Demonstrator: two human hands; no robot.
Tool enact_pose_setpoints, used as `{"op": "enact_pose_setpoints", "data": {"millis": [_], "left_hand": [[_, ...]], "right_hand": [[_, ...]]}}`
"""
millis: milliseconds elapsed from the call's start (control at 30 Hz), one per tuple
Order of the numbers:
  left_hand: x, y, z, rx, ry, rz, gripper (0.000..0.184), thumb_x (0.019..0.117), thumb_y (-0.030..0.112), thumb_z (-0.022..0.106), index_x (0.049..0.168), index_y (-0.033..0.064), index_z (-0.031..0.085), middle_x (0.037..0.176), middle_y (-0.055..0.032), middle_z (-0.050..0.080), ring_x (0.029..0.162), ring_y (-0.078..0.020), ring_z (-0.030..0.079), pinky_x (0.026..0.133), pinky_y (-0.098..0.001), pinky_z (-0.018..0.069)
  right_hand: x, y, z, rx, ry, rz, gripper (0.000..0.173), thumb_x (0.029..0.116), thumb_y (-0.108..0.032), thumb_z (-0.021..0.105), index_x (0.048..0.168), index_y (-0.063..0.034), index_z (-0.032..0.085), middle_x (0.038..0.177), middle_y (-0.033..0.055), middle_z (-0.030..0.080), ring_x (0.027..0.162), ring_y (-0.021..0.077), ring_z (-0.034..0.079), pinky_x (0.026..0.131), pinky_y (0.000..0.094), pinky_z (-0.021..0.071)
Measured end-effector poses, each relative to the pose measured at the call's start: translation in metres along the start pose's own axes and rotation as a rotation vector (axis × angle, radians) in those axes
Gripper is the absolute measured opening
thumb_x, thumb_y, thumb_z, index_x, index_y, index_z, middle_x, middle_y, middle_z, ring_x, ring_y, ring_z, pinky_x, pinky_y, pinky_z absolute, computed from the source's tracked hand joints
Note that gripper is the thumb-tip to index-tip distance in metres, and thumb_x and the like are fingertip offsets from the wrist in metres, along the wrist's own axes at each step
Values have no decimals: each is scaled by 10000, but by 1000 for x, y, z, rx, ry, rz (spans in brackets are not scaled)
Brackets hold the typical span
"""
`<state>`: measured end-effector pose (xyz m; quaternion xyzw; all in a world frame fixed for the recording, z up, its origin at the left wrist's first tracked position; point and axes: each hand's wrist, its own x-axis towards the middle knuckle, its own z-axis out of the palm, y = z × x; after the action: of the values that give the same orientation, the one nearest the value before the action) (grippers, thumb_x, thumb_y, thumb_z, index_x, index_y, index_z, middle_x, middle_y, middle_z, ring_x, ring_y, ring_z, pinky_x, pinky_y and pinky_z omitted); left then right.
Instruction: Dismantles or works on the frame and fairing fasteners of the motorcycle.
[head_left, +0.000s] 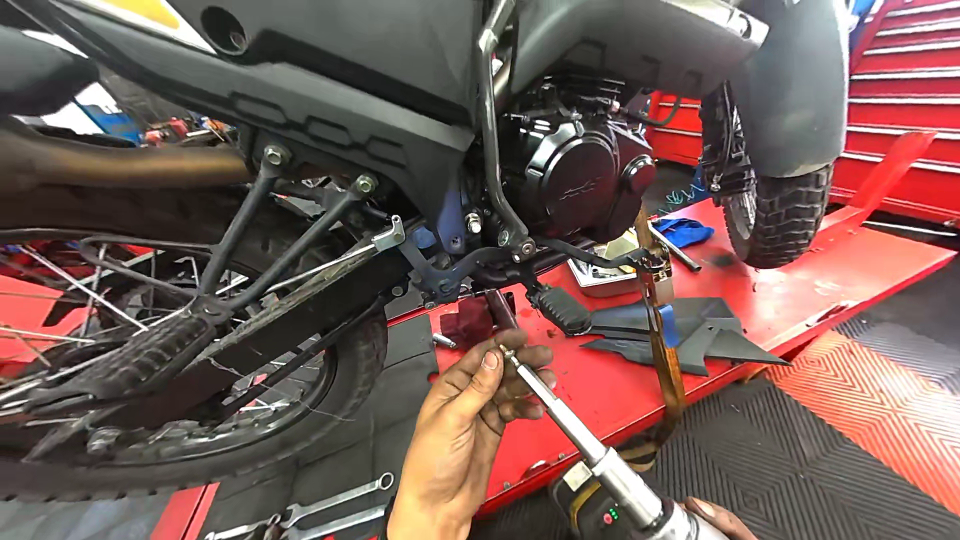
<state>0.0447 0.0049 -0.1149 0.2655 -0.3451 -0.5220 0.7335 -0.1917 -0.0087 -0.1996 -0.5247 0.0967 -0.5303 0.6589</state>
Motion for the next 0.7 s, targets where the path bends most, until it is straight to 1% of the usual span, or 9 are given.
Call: {"op": "enact_pose_setpoints", "data": {"millis": [67,167,267,333,400,467,533,633,700], "left_hand": [[11,4,-3,145,12,37,371,1075,226,514,1330,-17,632,1164,-242,698,909,-230,736,806,-332,623],[30,6,-15,515,119,211,330,1081,175,496,1297,-10,662,1100,-213,737,869,-228,747,770,-341,633],[59,12,-33,1184,426,704,254,1014,145,639,1246,52,684,1081,-48,750,914,-133,732,777,-309,636],[83,33,-38,1500,518,1006,304,999,182,664,1259,24,667,1138,-81,715,994,-137,707,812,-315,624],[108,58,-31,1708,552,1169,422,972,268,709,1307,20,642,1185,-135,690,1064,-210,675,872,-358,584],[129,72,-23,1839,654,1179,632,885,458,778,1347,61,611,1087,-112,688,960,-237,660,806,-402,550],[136,74,-14,1876,755,1074,707,841,546,785,1347,104,565,990,-65,709,865,-223,674,730,-442,537],[138,74,-21,1704,654,996,618,861,445,814,1287,101,528,903,4,715,689,-114,668,617,-350,569],[139,74,-27,1608,586,983,566,856,389,832,1231,93,528,886,19,687,650,-68,633,593,-281,549]], "right_hand": [[7,10,4,-118,22,-109,426,951,-88,689,1319,-300,654,1189,-114,705,1061,9,662,944,224,550],[20,23,8,-221,36,-203,548,901,-91,761,1397,-253,590,1257,-59,682,1092,72,668,955,283,571],[31,35,11,-295,60,-263,646,871,-115,805,1452,-185,532,1278,21,668,1053,134,688,917,333,604],[40,34,17,-345,91,-276,676,849,-121,829,1450,-147,522,1278,27,669,1057,128,690,930,324,603],[47,35,20,-420,108,-309,699,840,-136,836,1454,-100,503,1301,37,661,1104,122,680,976,323,589],[53,50,19,-412,110,-376,726,828,-149,844,1466,-111,501,1331,48,654,1155,142,668,1016,336,575],[65,65,18,-359,90,-450,754,811,-144,834,1485,-140,495,1372,25,633,1218,123,632,1072,310,533],[71,72,24,-321,105,-410,763,802,-132,856,1477,-127,503,1368,38,636,1222,125,631,1077,316,533],[71,82,22,-342,99,-379,753,817,-144,849,1480,-111,494,1363,57,635,1214,143,636,1066,329,541]]}}
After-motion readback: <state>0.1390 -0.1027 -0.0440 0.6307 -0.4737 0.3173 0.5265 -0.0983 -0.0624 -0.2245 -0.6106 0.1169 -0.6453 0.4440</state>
